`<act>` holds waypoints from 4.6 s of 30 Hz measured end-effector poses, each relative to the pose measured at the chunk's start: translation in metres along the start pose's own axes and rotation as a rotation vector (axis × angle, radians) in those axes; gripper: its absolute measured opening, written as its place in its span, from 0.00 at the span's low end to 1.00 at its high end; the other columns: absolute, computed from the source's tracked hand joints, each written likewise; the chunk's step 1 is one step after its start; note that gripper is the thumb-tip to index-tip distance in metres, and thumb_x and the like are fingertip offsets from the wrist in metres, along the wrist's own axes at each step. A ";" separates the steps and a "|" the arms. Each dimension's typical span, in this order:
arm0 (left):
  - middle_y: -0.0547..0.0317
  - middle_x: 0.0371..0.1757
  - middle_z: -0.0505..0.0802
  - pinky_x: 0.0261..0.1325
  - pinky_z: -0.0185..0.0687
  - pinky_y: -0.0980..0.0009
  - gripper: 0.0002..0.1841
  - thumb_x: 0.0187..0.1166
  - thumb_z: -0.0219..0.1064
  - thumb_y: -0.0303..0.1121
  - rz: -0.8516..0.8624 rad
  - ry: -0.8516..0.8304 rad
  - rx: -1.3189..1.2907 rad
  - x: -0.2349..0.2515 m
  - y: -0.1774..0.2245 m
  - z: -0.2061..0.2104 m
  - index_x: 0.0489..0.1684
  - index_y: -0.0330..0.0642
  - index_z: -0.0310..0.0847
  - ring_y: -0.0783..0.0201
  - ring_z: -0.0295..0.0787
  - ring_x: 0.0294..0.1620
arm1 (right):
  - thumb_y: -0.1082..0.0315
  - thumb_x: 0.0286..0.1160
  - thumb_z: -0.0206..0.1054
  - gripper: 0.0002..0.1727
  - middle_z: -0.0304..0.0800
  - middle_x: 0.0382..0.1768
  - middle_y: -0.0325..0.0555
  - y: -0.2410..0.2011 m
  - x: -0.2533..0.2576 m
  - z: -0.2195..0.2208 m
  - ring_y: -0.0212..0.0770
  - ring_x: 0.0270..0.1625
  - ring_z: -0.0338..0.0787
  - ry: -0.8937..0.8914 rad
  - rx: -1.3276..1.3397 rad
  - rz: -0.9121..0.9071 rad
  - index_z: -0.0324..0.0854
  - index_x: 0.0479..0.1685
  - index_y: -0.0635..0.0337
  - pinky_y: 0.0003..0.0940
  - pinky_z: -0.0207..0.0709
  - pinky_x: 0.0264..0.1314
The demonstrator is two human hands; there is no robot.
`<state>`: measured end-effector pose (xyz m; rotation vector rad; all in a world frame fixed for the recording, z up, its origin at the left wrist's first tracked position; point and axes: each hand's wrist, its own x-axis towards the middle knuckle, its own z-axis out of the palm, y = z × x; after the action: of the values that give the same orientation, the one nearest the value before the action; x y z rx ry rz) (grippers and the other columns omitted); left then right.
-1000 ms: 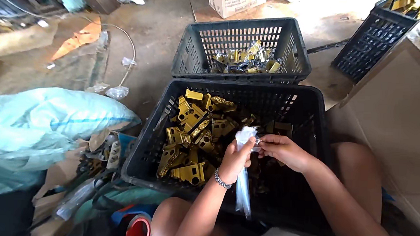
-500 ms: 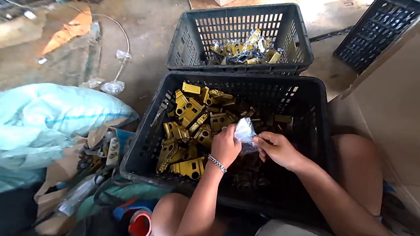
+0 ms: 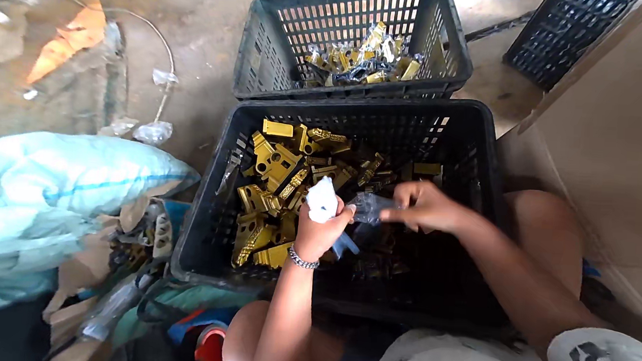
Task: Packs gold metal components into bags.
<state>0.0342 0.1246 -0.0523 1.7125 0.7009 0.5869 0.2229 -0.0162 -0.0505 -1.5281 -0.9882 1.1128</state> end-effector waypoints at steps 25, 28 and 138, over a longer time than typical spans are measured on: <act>0.44 0.47 0.95 0.59 0.85 0.54 0.13 0.76 0.73 0.30 0.125 0.281 0.343 0.008 0.001 0.010 0.53 0.32 0.90 0.56 0.93 0.49 | 0.52 0.57 0.84 0.33 0.90 0.60 0.32 0.001 -0.060 -0.042 0.29 0.62 0.88 0.251 0.049 -0.355 0.84 0.66 0.53 0.30 0.85 0.68; 0.42 0.46 0.95 0.60 0.85 0.51 0.13 0.72 0.75 0.28 0.112 0.263 0.377 0.008 -0.002 0.013 0.51 0.30 0.90 0.52 0.93 0.49 | 0.51 0.73 0.72 0.33 0.90 0.59 0.36 -0.010 -0.037 -0.026 0.39 0.58 0.92 0.354 0.607 -0.273 0.69 0.79 0.43 0.44 0.88 0.62; 0.45 0.34 0.94 0.51 0.86 0.70 0.13 0.62 0.73 0.25 0.270 0.143 0.204 -0.032 0.015 0.051 0.38 0.20 0.85 0.66 0.93 0.41 | 0.46 0.92 0.32 0.36 0.79 0.81 0.43 -0.019 0.016 0.079 0.59 0.91 0.61 0.256 -0.522 -0.490 0.89 0.67 0.49 0.78 0.39 0.84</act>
<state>0.0502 0.0645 -0.0511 1.9878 0.6511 0.8563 0.1498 0.0211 -0.0441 -1.6466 -1.4414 0.3131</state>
